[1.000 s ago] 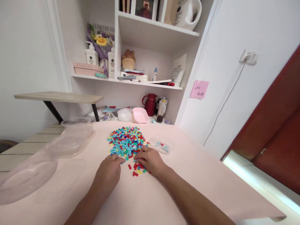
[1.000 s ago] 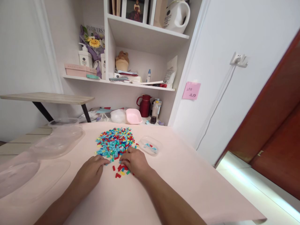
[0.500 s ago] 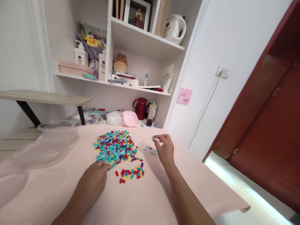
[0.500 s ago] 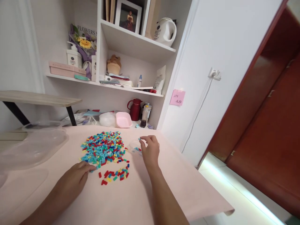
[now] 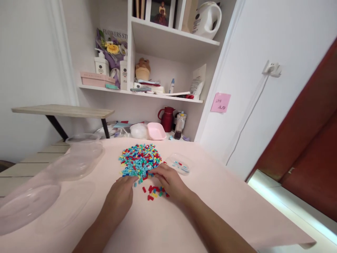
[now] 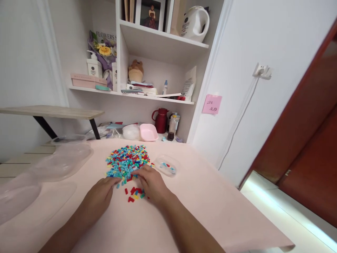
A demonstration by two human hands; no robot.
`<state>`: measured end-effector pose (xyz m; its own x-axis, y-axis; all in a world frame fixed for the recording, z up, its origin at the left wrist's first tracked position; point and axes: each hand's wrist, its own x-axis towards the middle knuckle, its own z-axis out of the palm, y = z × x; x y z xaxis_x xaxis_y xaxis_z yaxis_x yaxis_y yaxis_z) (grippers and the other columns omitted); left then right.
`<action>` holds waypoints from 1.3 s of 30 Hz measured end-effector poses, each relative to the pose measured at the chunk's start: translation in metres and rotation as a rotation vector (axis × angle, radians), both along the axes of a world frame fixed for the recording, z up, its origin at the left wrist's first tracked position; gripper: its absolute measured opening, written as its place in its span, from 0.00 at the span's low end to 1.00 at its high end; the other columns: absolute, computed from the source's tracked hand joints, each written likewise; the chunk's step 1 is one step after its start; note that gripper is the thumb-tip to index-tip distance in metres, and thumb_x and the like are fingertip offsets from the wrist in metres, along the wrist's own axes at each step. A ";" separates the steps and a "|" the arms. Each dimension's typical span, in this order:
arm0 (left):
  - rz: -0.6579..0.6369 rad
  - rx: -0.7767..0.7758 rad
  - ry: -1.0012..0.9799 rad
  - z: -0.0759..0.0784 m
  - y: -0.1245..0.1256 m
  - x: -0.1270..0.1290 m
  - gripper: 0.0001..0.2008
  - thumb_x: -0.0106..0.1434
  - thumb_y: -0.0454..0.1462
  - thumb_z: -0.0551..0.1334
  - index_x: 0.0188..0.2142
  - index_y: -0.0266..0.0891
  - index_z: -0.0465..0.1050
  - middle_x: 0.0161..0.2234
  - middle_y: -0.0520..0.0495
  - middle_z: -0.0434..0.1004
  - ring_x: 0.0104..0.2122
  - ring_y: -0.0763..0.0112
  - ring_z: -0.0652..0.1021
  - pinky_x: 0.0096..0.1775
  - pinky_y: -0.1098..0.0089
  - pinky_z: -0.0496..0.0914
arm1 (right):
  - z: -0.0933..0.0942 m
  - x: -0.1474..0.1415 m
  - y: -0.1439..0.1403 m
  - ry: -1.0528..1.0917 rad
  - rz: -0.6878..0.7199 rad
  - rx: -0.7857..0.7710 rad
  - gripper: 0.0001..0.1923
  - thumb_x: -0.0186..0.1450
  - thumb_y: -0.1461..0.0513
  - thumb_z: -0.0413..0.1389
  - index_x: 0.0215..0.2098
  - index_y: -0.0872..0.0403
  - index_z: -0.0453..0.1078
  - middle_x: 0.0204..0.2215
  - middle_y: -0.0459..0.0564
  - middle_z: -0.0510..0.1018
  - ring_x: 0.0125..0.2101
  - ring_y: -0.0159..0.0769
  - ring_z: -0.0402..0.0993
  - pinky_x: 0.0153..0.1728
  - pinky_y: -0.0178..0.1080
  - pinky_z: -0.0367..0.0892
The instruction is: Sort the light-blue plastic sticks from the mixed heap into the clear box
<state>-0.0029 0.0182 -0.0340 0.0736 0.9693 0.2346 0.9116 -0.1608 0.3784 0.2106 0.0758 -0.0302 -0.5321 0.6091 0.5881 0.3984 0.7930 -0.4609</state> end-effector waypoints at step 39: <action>0.007 -0.048 -0.037 -0.005 0.000 0.000 0.19 0.65 0.31 0.47 0.41 0.43 0.75 0.45 0.47 0.75 0.46 0.69 0.75 0.47 0.69 0.66 | -0.010 -0.027 0.005 -0.416 -0.157 0.162 0.08 0.65 0.63 0.56 0.37 0.46 0.77 0.32 0.46 0.72 0.34 0.33 0.67 0.33 0.34 0.56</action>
<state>-0.0032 0.0177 -0.0389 0.0594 0.9799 0.1907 0.8979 -0.1359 0.4187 0.1836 0.0811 -0.0401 -0.6515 0.6190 0.4386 0.6437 0.7570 -0.1121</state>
